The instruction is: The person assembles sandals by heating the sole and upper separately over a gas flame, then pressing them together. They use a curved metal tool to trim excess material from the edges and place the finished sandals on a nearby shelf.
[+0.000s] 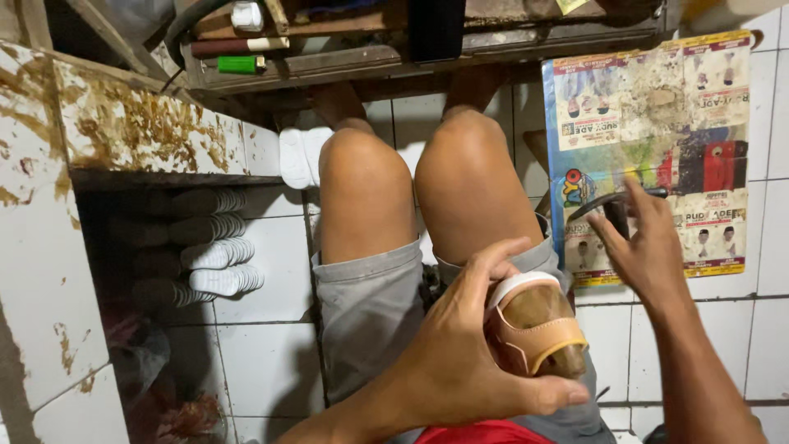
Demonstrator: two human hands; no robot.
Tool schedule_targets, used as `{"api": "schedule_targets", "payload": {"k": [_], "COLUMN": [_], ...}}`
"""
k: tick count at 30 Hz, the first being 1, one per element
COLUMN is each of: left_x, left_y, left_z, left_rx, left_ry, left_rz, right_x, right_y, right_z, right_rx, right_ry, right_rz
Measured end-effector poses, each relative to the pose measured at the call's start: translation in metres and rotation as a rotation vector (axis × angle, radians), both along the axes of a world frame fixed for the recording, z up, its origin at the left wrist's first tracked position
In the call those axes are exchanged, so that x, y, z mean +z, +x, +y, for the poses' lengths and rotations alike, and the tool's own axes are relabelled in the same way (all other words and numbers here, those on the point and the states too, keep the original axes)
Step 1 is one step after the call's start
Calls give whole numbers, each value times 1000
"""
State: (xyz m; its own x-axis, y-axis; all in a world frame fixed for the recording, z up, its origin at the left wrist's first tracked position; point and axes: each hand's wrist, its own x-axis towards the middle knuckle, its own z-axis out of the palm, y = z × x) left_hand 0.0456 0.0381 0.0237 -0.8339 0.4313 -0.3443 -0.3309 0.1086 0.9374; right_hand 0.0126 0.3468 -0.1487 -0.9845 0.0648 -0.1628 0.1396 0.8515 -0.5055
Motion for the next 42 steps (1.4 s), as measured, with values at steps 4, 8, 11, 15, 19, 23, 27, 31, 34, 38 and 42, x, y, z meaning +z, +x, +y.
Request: {"api": "schedule_targets", "payload": {"k": [4, 8, 11, 15, 19, 23, 27, 31, 34, 38, 42], "left_x": [0, -19, -40, -61, -66, -67, -71, -75, -75, -73, -74], "left_y": [0, -9, -16, -20, -20, -27, -30, -31, -32, -31, -29], "left_z": [0, -14, -27, -36, -36, -37, -43, -48, -47, -44, -41], "left_rx": [14, 115, 359, 475, 467, 412, 348, 291, 318, 401, 426], "left_ry": [-15, 454, 826, 839, 783, 709, 559, 547, 647, 805, 794], "left_rz": [19, -273, -402, -422, -416, -381, -299, -275, -364, -496, -462], "right_x": [-61, -71, -41, 46, 115, 133, 130, 128, 131, 134, 124], "right_y": [9, 0, -10, -12, -23, -50, -52, -47, -46, -32, -20], "right_z": [53, 57, 35, -13, -67, -106, -108, -100, -99, -97, -84], "right_rx": [75, -169, -393, -327, -58, 110, 225, 381, 293, 188, 175], "right_ry": [259, -251, -585, -1122, -1328, -1253, -932, -844, -908, -966, -899], "right_rz": [-194, -212, -383, -339, -511, -539, -474, -432, -567, -619, -623]}}
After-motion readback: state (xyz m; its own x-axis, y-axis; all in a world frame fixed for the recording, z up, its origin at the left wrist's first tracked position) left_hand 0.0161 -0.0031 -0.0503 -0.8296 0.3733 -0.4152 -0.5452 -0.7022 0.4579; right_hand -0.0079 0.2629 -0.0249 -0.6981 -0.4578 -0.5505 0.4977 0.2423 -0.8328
